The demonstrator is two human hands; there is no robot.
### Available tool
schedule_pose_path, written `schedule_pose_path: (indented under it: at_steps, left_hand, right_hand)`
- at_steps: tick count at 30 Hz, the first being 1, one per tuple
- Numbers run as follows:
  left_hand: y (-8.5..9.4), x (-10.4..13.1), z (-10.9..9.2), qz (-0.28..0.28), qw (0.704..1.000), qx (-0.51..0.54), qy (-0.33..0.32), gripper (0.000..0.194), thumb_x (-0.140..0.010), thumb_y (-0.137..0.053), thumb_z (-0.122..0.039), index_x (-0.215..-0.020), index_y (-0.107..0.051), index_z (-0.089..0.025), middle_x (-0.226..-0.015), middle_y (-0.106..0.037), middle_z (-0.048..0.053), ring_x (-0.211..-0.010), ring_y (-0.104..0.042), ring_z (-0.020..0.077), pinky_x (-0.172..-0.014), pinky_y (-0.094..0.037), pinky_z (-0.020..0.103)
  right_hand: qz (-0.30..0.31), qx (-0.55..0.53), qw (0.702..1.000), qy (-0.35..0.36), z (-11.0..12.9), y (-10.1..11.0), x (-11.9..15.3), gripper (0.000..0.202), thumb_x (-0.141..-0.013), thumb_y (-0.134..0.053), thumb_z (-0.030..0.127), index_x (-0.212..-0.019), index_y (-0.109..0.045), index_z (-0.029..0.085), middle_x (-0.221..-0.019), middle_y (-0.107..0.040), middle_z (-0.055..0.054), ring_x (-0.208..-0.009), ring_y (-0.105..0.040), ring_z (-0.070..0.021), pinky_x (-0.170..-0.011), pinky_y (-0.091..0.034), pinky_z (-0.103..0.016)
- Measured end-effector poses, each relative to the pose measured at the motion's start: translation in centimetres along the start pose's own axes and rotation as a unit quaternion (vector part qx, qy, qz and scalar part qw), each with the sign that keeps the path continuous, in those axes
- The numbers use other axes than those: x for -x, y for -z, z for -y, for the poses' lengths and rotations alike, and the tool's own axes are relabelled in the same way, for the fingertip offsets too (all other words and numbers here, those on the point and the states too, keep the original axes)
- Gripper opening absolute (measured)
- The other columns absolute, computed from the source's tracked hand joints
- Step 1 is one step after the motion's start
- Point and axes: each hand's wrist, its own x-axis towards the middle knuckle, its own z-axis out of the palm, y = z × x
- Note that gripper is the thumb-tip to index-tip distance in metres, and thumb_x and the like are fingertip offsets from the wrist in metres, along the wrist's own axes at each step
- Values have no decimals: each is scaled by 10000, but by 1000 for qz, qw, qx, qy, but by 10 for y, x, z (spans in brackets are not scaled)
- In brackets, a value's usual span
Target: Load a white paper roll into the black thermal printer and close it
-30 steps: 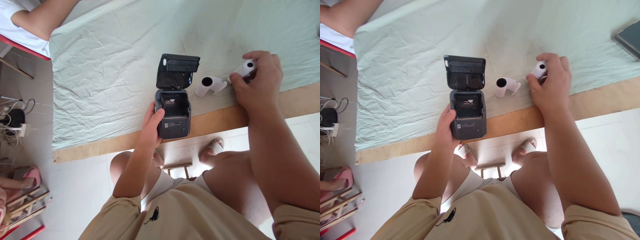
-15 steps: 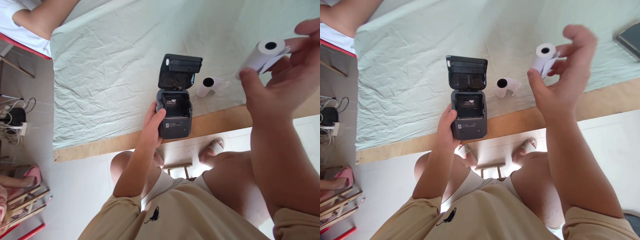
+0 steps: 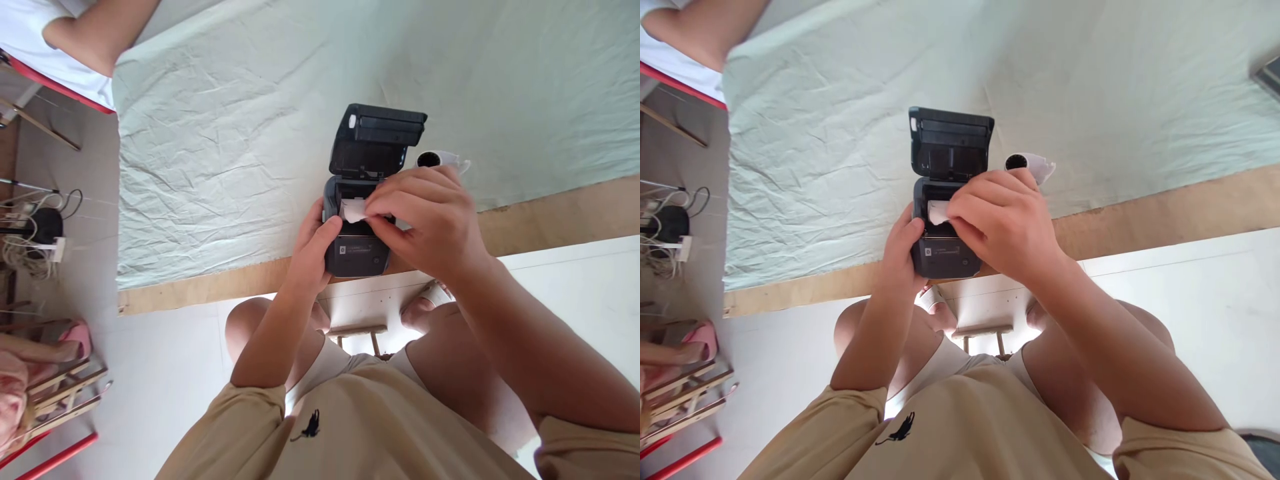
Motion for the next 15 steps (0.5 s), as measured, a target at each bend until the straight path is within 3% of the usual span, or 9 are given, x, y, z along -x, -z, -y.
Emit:
schedule_pose_path:
  at_steps: [6, 9, 11, 13, 15]
  left_hand:
    - [11, -4, 7, 52, 998, -27, -32, 765, -822, -956, -571, -1465, -633, -310, -1412, -819, 57, -1336, -802, 355, -1093, -676, 440]
    - [15, -4, 7, 43, 997, -63, -27, 903, -743, -1026, -483, -1522, -602, -314, -1504, -770, 77, -1414, -757, 364, -1144, -654, 431]
    - [15, -3, 7, 48, 996, -73, -20, 966, -719, -1039, -479, -1559, -592, -316, -1552, -739, 93, -1438, -739, 384, -1146, -658, 445]
    - [16, -2, 6, 58, 995, -80, -20, 1017, -697, -1050, -485, -1590, -591, -323, -1572, -724, 103, -1420, -744, 400, -1122, -672, 460]
    - [16, -2, 5, 72, 993, -93, -28, 1046, -675, -1064, -482, -1600, -604, -321, -1567, -724, 112, -1384, -756, 404, -1092, -682, 463]
  right_hand:
    - [-6, -38, 998, 49, 16, 0, 3, 242, -1015, -718, 83, -870, -633, 257, -854, -815, 35, -792, -749, -172, -726, -470, -390]
    - [-29, -88, 995, 38, 16, -1, 5, 158, -1025, -722, 178, -934, -628, 266, -892, -804, 18, -817, -760, -195, -732, -514, -404]
    - [-86, -98, 991, 1, 11, 0, 5, 94, -1024, -692, 208, -1045, -649, 290, -1023, -803, -24, -898, -776, -227, -747, -566, -419]
    - [-108, -64, 991, -53, 6, 3, 5, 260, -1013, -649, 183, -1236, -644, 319, -1264, -782, -77, -1007, -787, -254, -778, -613, -434]
    - [-88, -29, 991, -95, 3, 5, 5, 471, -1008, -625, 196, -1449, -553, 344, -1496, -709, -109, -1018, -790, -261, -789, -627, -450]
